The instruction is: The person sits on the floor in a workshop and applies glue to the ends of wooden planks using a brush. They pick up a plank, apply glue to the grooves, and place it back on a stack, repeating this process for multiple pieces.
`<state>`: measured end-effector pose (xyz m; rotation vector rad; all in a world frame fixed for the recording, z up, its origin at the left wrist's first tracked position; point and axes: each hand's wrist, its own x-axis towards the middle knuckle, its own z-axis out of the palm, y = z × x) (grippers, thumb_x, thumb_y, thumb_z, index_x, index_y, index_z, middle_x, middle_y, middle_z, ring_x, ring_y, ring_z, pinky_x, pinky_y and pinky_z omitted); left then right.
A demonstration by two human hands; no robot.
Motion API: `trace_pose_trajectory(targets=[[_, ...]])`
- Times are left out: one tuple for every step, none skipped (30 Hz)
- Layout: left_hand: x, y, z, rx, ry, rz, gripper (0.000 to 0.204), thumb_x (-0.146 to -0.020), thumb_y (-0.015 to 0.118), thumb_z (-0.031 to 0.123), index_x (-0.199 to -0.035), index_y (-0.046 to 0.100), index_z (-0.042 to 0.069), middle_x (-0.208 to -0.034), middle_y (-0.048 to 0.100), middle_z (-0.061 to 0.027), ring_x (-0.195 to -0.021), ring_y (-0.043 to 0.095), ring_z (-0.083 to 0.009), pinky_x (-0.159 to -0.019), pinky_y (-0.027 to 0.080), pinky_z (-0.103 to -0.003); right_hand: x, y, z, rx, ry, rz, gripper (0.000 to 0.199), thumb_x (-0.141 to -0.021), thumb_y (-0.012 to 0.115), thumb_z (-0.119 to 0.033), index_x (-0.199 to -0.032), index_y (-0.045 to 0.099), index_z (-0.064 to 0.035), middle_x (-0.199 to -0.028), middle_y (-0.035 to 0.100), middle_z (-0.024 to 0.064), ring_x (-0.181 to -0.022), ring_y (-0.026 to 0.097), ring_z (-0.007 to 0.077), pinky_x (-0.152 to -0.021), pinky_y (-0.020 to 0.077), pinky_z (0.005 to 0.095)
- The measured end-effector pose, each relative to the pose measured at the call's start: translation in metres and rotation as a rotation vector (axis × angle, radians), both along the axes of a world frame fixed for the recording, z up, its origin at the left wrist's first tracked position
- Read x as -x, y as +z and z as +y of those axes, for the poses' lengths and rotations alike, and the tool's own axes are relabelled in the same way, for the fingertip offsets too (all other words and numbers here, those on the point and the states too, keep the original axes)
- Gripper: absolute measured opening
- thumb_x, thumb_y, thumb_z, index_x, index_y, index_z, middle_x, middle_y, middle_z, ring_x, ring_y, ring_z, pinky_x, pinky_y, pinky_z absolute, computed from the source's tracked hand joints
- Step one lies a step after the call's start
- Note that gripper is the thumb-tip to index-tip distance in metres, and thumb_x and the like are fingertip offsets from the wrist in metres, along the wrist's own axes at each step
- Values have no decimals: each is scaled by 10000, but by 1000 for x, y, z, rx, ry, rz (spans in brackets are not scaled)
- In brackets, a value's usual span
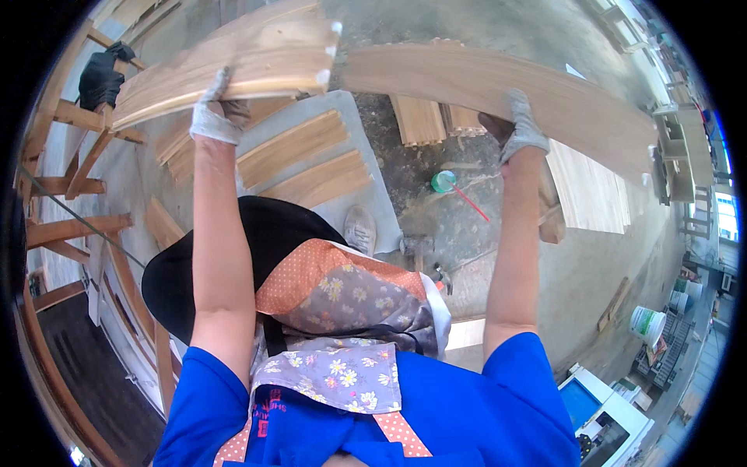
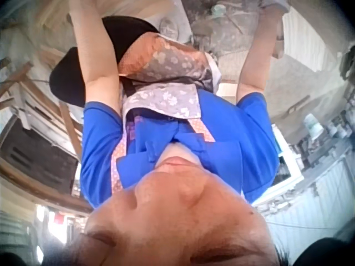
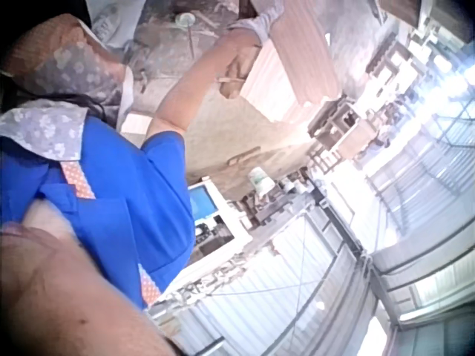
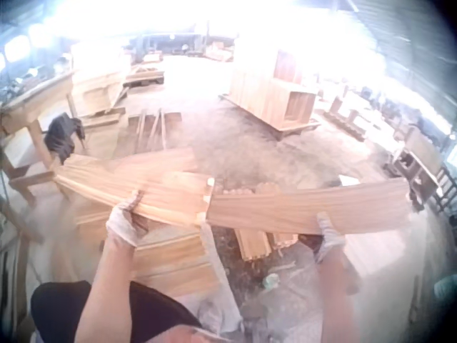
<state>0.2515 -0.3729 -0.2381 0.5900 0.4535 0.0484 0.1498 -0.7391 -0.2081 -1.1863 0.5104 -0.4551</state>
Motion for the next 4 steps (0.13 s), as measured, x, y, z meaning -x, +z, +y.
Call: trace_pose_trajectory(targets=[[-14, -3, 17, -40, 32, 0, 207, -740, 633, 51, -922, 551, -5, -876, 610, -100, -813, 599, -202, -764, 505, -300, 2, 0, 1, 55, 14, 30, 420, -752, 645, -161, -1077, 448, 19, -941, 576, 158, -768, 621, 291, -605, 573, 354], [-21, -6, 38, -85, 29, -43, 229, -736, 639, 57, -934, 550, -14, -877, 613, -102, -798, 602, -193, -739, 508, -282, 4, -3, 2, 80, 40, 44, 424, -757, 640, -163, -1083, 443, 22, -945, 575, 161, -766, 621, 293, -583, 569, 346], [-29, -9, 59, -127, 28, -87, 251, -731, 646, 63, -946, 548, -23, -878, 615, -103, -784, 604, -185, -714, 511, -264, 5, -7, 3, 109, 68, 60, 427, -762, 635, -166, -1089, 437, 26, -950, 573, 164, -764, 622, 294, -561, 565, 338], [-35, -3, 84, -176, -9, -188, 301, -725, 656, 74, -981, 541, -36, -887, 617, -103, -764, 606, -168, -672, 513, -232, 3, -12, 3, 140, 92, 69, 431, -767, 630, -169, -1095, 432, 30, -955, 572, 166, -762, 623, 296, -539, 562, 331]])
